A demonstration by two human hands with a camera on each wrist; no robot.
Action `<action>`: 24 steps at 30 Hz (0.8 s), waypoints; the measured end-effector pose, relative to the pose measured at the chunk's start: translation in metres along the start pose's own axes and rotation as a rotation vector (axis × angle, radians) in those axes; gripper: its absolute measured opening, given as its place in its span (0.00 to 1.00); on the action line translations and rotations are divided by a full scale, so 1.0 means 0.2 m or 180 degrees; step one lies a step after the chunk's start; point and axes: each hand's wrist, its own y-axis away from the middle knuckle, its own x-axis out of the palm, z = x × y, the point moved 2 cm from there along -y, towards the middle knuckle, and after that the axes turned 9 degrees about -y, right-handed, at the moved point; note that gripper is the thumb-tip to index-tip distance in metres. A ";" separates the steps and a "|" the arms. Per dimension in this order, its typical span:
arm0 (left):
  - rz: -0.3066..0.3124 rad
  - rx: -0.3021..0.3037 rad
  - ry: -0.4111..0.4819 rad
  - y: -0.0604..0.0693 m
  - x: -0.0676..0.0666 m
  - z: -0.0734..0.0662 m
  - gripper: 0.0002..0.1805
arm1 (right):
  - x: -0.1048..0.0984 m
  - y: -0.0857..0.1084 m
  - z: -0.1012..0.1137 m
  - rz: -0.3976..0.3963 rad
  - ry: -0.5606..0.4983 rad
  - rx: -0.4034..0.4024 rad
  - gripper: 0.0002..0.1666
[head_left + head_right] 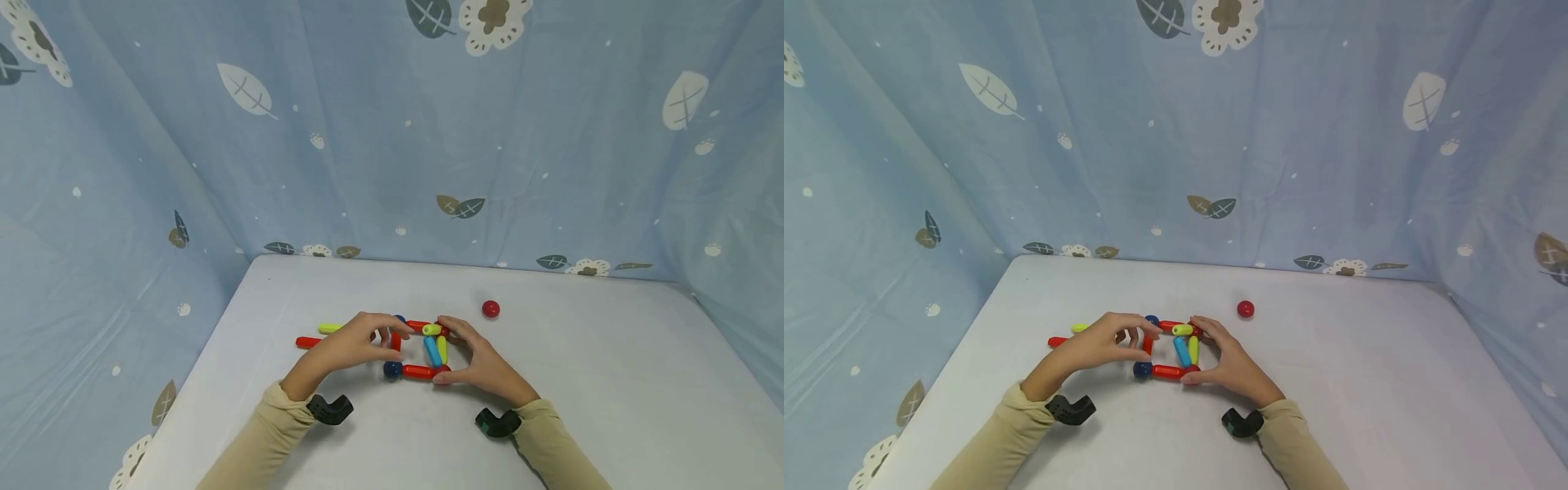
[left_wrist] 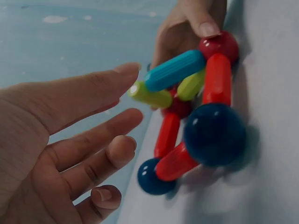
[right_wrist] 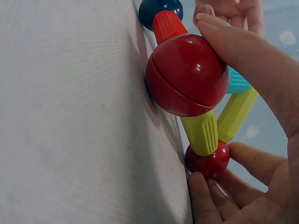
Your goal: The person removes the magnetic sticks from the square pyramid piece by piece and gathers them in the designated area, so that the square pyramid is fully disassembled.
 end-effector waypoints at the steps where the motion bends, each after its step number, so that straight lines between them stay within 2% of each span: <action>1: 0.0028 0.0025 -0.0011 -0.01 0.01 0.00 0.23 | 0.00 0.00 0.00 0.0001 -0.0004 -0.0004 0.61; 11: 0.0208 0.0102 0.0046 -0.10 0.10 -0.03 0.27 | 0.00 0.00 0.01 0.0027 -0.0078 -0.0063 0.61; 17: 0.0104 0.0101 0.0072 -0.10 0.11 -0.05 0.22 | 0.00 0.00 0.00 0.0024 -0.0054 -0.0109 0.59; 24: -0.0025 0.0092 -0.0025 -0.11 0.14 -0.05 0.15 | 0.00 0.00 -0.01 0.0012 -0.0055 -0.0126 0.59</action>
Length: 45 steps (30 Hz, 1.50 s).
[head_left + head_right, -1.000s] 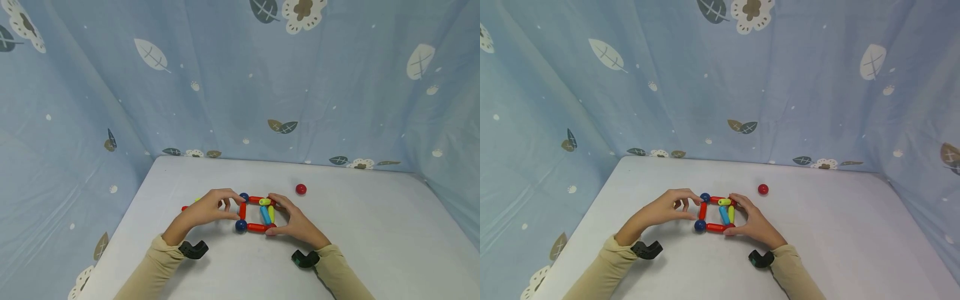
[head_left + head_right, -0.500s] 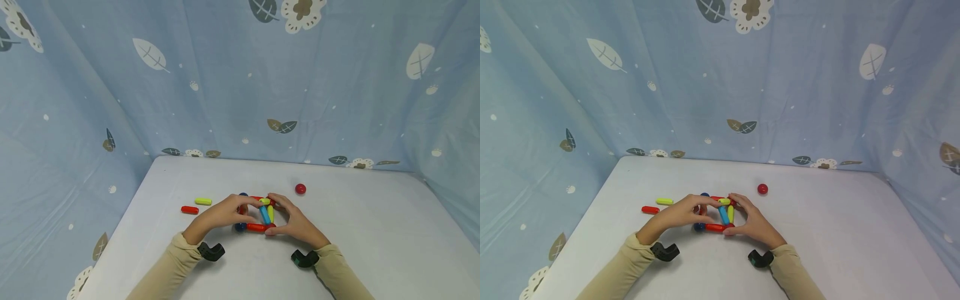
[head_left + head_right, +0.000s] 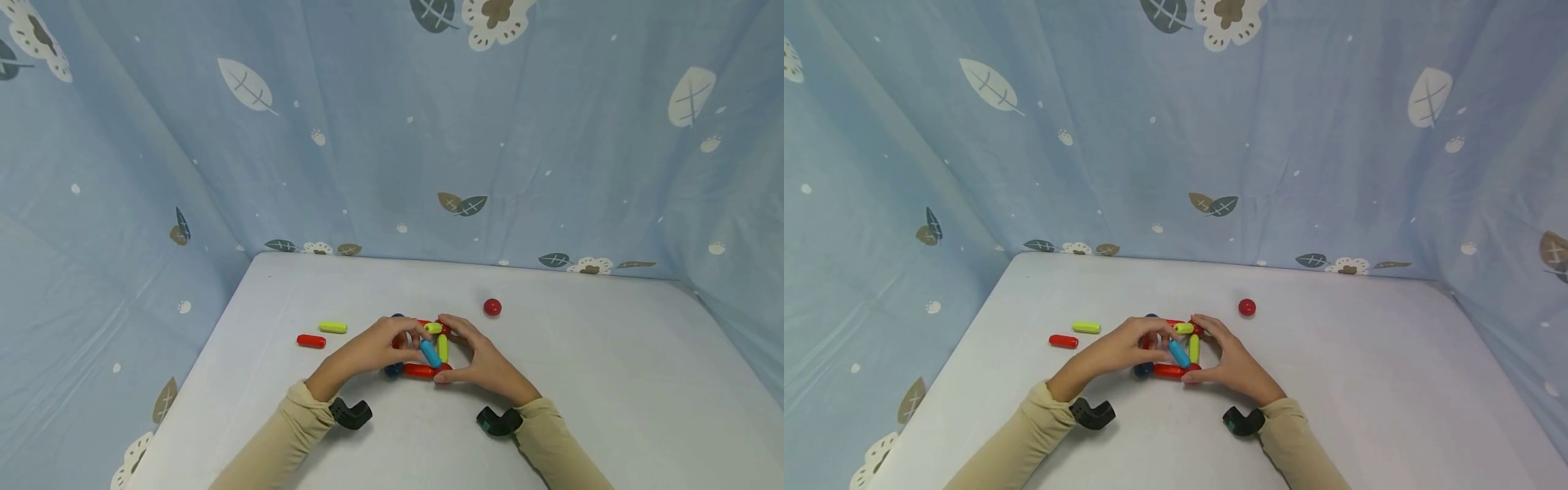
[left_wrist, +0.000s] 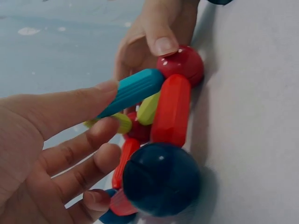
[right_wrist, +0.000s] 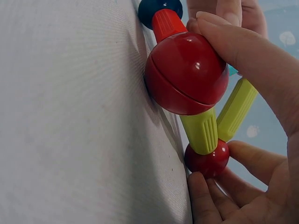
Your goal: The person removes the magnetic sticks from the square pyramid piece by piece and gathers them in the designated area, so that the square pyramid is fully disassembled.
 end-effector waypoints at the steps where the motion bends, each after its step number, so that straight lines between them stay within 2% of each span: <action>1: -0.0022 -0.0002 -0.0030 0.00 0.01 0.00 0.15 | 0.00 0.00 0.00 -0.0001 -0.0006 -0.0006 0.59; 6: -0.0108 -0.0062 -0.0125 -0.01 0.03 0.00 0.16 | 0.00 0.00 0.00 0.0001 -0.0020 -0.0037 0.59; 9: -0.0103 -0.0086 -0.0134 -0.02 0.04 -0.01 0.16 | 0.00 0.00 0.00 -0.0003 -0.0005 -0.0045 0.59; 17: -0.0026 -0.0004 -0.0296 -0.02 0.06 -0.01 0.14 | -0.01 0.01 0.00 -0.0023 -0.0002 -0.0011 0.58; 39: 0.0023 -0.0031 0.0016 -0.02 0.07 0.02 0.13 | 0.00 0.00 0.00 -0.0019 -0.0008 -0.0025 0.60; 45: -0.0171 -0.0141 0.0258 -0.01 0.03 0.03 0.11 | 0.00 0.00 0.00 -0.0008 -0.0008 0.0027 0.60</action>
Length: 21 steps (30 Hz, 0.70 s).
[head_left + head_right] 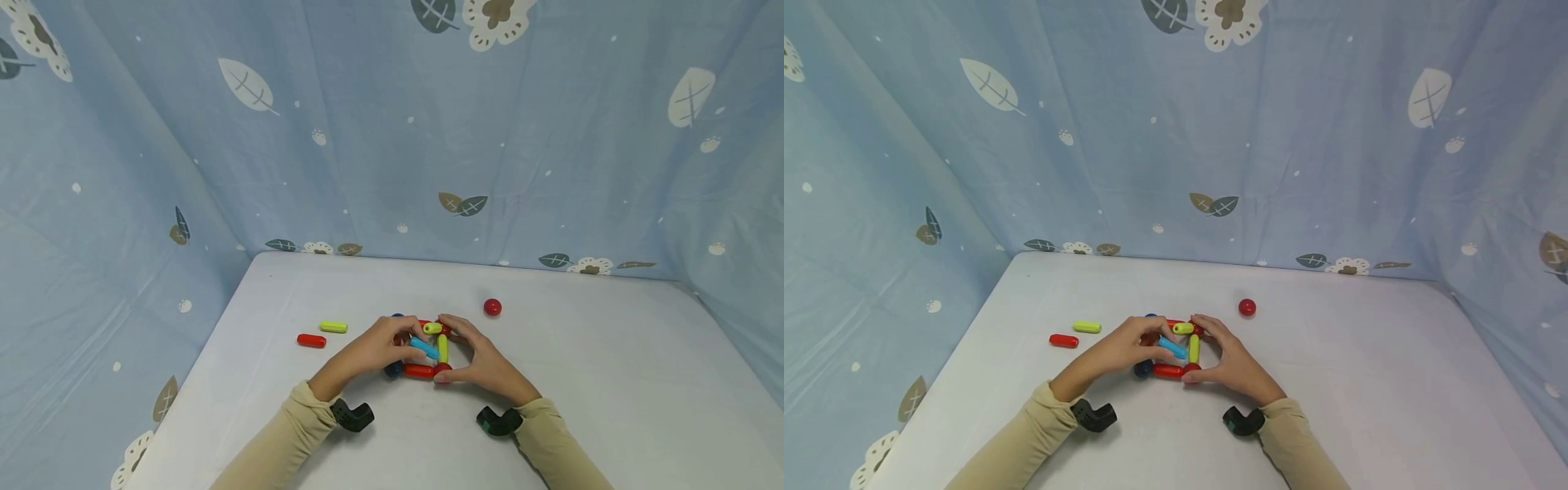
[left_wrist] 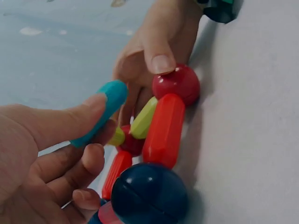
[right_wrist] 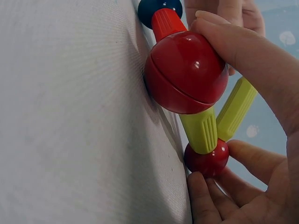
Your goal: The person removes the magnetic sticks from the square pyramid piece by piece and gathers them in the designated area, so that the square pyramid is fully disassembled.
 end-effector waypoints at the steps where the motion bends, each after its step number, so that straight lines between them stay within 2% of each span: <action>1: -0.0036 -0.0022 0.0009 0.00 -0.01 0.00 0.10 | 0.00 0.00 0.00 -0.0003 0.0004 0.0010 0.60; 11: -0.0113 -0.0066 -0.0083 -0.01 -0.02 0.01 0.11 | 0.00 0.00 0.00 -0.0009 0.0047 0.0032 0.60; 16: -0.0153 -0.0155 -0.0055 0.01 -0.03 0.00 0.10 | 0.00 0.00 0.00 0.0005 0.0035 0.0052 0.60; 21: -0.0237 -0.0147 -0.0035 0.03 -0.06 0.01 0.10 | 0.00 -0.01 0.00 0.0020 0.0039 0.0047 0.60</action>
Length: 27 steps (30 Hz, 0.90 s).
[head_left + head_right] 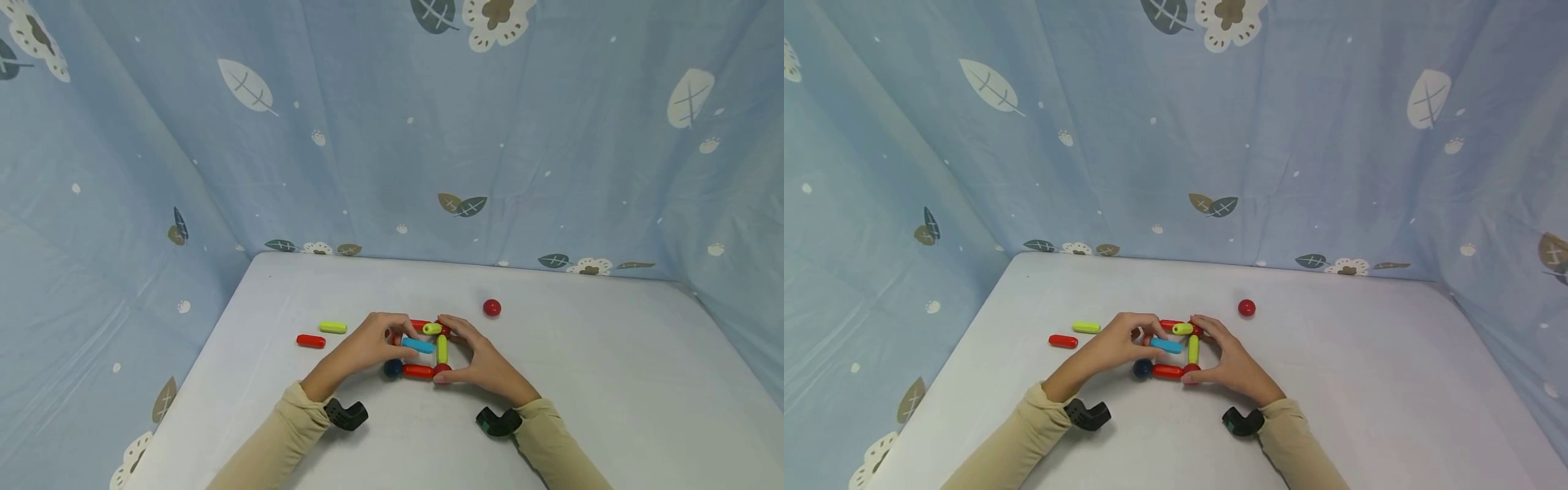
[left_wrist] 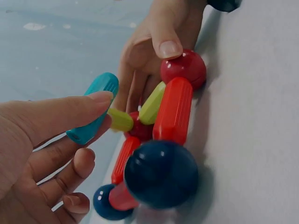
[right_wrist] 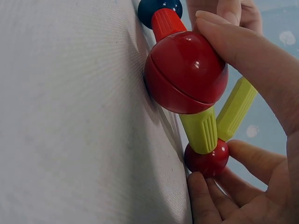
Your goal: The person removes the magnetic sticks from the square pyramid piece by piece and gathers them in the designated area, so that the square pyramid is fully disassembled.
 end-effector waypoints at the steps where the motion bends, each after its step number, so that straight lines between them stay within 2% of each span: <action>1: -0.0029 0.0008 -0.0015 0.01 -0.01 0.01 0.10 | 0.00 0.00 0.00 0.0002 0.0002 -0.0008 0.60; 4: -0.0129 -0.0049 -0.0069 0.05 -0.03 0.03 0.10 | 0.00 0.00 0.00 0.0001 0.0017 -0.0034 0.60; 9: -0.0325 -0.0103 -0.0329 0.13 -0.08 0.08 0.10 | 0.00 0.00 0.00 -0.0014 0.0042 0.0002 0.61; 13: -0.0499 -0.0141 -0.0469 0.22 -0.13 0.13 0.11 | 0.00 0.00 0.00 -0.0024 0.0056 0.0046 0.61; 17: -0.0633 -0.0263 -0.0558 0.32 -0.19 0.18 0.12 | 0.00 0.00 0.00 -0.0019 0.0032 0.0030 0.62; 22: -0.0707 -0.0364 -0.0636 0.43 -0.25 0.24 0.13 | 0.01 0.01 0.01 -0.0012 0.0022 0.0048 0.61; 27: -0.0692 -0.0448 -0.0815 0.50 -0.30 0.27 0.13 | 0.01 0.01 0.01 -0.0024 0.0043 0.0092 0.61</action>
